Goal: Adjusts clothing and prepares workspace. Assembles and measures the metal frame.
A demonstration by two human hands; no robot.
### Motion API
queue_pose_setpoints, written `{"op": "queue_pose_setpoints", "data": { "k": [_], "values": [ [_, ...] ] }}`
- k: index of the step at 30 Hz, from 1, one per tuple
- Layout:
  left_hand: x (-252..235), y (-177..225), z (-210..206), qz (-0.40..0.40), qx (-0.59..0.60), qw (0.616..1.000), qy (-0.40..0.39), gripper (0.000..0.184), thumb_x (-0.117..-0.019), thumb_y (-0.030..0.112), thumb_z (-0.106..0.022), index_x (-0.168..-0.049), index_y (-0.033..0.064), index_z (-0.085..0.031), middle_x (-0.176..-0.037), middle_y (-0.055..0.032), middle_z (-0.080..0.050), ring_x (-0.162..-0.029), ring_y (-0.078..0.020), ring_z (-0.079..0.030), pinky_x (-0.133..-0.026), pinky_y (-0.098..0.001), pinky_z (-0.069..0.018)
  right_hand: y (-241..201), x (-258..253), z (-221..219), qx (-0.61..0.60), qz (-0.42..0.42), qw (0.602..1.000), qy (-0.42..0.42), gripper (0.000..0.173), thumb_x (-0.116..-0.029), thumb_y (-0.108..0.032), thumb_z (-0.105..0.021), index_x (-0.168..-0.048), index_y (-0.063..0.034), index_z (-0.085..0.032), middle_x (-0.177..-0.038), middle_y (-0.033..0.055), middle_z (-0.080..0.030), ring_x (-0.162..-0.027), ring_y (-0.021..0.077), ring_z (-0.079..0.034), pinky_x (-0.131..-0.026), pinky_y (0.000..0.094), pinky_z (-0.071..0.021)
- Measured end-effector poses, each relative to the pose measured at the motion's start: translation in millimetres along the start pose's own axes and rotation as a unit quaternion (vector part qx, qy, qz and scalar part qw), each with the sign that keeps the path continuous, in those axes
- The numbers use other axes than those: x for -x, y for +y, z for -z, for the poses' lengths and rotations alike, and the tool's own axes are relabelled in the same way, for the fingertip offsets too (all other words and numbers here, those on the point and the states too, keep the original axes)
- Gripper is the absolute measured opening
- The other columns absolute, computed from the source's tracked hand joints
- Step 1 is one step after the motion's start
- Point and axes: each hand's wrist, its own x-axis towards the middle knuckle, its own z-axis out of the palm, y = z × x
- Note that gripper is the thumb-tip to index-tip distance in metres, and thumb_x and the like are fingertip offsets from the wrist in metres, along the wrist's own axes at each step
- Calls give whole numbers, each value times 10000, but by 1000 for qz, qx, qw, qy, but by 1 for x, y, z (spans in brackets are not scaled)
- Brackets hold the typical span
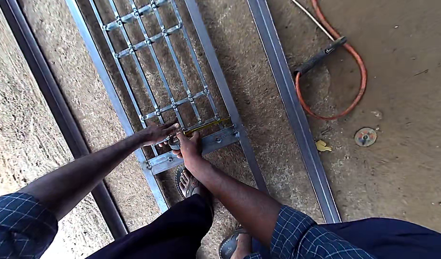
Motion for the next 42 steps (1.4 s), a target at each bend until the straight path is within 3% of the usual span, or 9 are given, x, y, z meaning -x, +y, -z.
{"op": "queue_pose_setpoints", "data": {
  "k": [4,12,18,22,28,34,42],
  "values": [
    [-5,-7,0,0,-16,1000,4,703,-1006,740,-261,-1638,432,-229,-1171,-149,-717,-800,-280,-717,-748,-531,-595,0,1,0,-10,-4,1000,-2,585,-951,-469,-711,-1374,-178,-430,-1020,202,-676,-604,307,-709,-508,464,-617],
    [-9,-13,-2,-24,-29,999,4,724,-1001,759,-239,-1646,432,-194,-1297,-132,-687,-815,-289,-738,-748,-541,-610,-2,2,3,-15,-6,1000,-7,516,-958,-422,-716,-1312,-136,-472,-1047,195,-675,-616,314,-712,-509,473,-624],
    [-8,-9,-1,-8,-37,999,3,702,-1006,748,-241,-1640,450,-194,-1146,-166,-721,-770,-300,-724,-735,-548,-601,-1,2,2,-21,-9,1000,-4,504,-957,-412,-718,-1309,-141,-478,-1048,200,-670,-614,322,-712,-509,483,-625],
    [-6,-6,0,-10,-27,1000,-2,709,-1015,731,-247,-1650,422,-179,-1229,-155,-703,-780,-286,-726,-735,-529,-605,-1,3,2,-25,-8,1000,-1,495,-951,-415,-726,-1283,-135,-488,-1032,202,-669,-607,320,-708,-505,477,-621],
    [-6,-5,0,-6,-34,999,-2,719,-1012,740,-241,-1652,419,-174,-1221,-183,-699,-818,-314,-728,-757,-555,-598,-2,3,2,-26,-8,1000,1,496,-951,-405,-726,-1285,-128,-487,-1039,201,-665,-621,325,-717,-517,486,-634],
    [-6,-6,0,-10,-25,1000,0,720,-1007,742,-255,-1649,419,-195,-1190,-154,-711,-748,-268,-717,-715,-501,-609,-3,3,2,-25,-8,1000,3,489,-949,-395,-734,-1274,-124,-489,-1014,200,-665,-608,325,-714,-510,484,-635],
    [-6,-8,0,-3,-23,1000,2,722,-1007,742,-273,-1647,411,-215,-1072,-151,-735,-747,-265,-720,-731,-509,-612,-2,2,3,-22,-5,1000,-7,490,-959,-414,-714,-1272,-120,-479,-974,203,-665,-574,307,-700,-489,454,-622]
  ]
}}
